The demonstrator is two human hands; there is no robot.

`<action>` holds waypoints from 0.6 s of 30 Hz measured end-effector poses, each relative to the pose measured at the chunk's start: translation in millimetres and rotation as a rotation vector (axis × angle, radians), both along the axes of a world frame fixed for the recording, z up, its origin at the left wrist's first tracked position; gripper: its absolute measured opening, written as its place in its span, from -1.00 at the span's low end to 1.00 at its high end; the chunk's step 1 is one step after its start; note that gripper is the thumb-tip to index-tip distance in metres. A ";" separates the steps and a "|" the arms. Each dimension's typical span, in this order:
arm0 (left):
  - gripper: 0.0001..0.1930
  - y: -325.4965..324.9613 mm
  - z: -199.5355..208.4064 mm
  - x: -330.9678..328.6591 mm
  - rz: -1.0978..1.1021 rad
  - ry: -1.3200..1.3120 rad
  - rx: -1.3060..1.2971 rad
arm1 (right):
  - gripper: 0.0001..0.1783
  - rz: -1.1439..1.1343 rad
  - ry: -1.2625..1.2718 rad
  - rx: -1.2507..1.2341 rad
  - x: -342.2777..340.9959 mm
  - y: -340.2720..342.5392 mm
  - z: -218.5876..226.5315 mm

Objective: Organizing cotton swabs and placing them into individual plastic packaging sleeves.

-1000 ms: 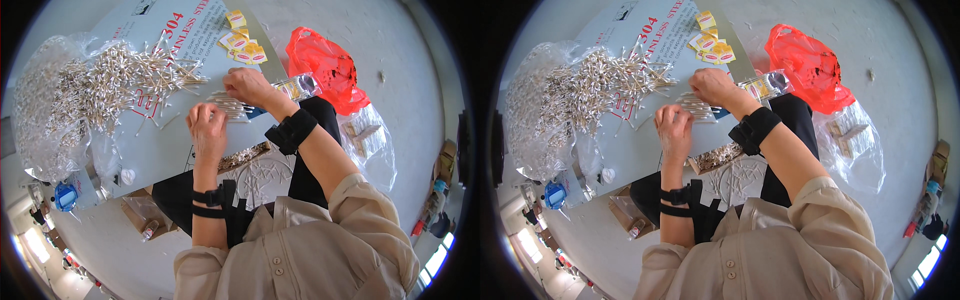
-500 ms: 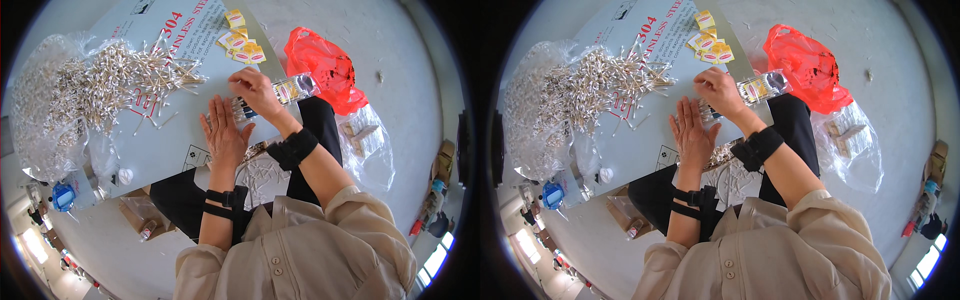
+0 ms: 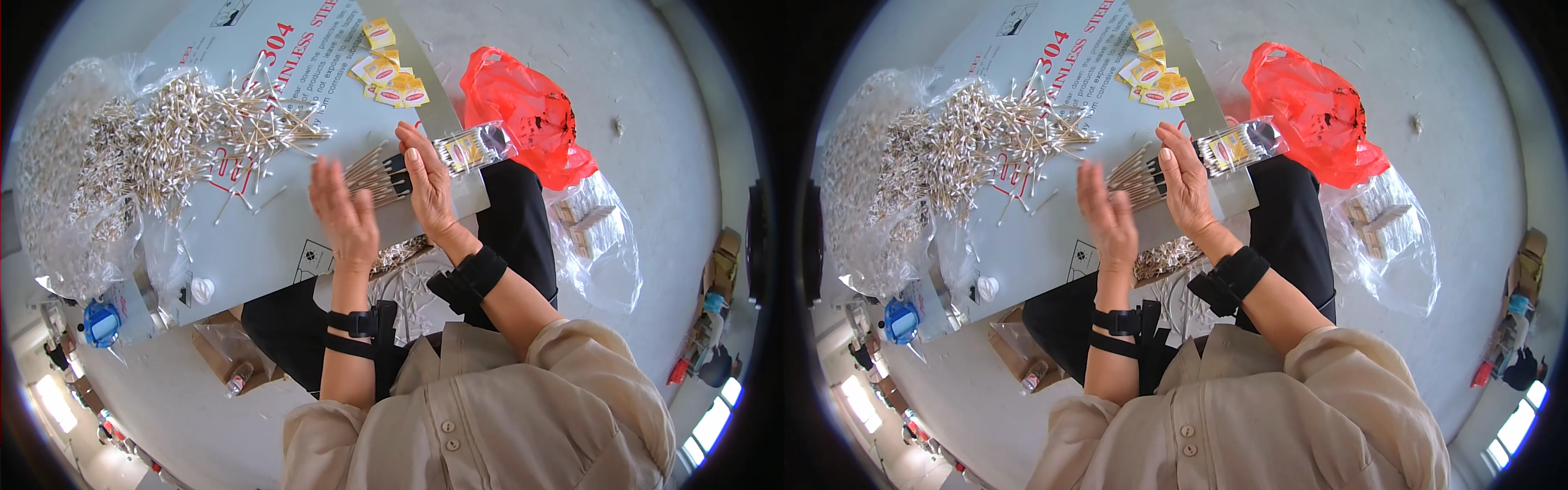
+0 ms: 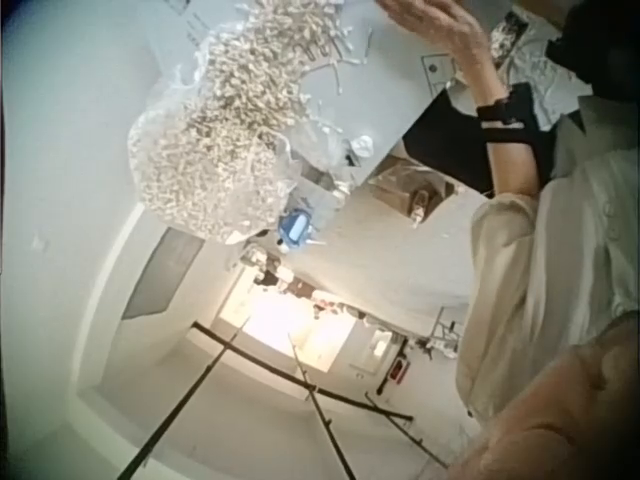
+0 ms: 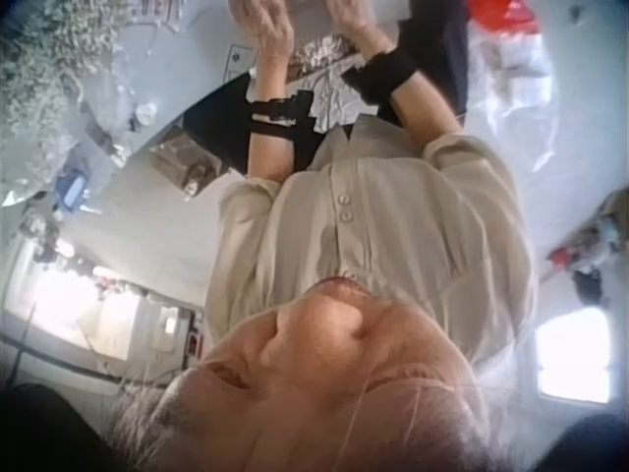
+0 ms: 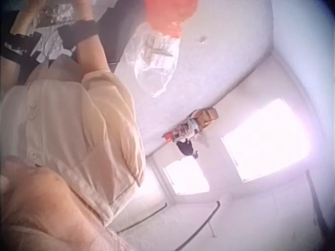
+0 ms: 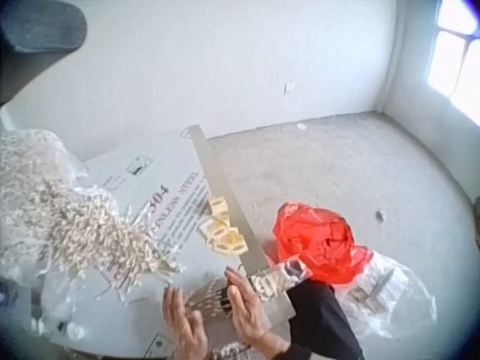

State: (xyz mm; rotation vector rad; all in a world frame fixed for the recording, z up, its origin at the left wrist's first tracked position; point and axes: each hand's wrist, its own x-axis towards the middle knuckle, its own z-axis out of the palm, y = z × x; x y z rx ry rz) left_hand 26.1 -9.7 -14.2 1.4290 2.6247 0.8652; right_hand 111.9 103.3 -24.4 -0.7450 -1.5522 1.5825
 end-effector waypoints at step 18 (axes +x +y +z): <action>-0.57 13.4 -5.8 -10.4 0.286 -0.773 0.893 | -0.49 0.148 0.075 -0.157 -16.8 8.2 1.4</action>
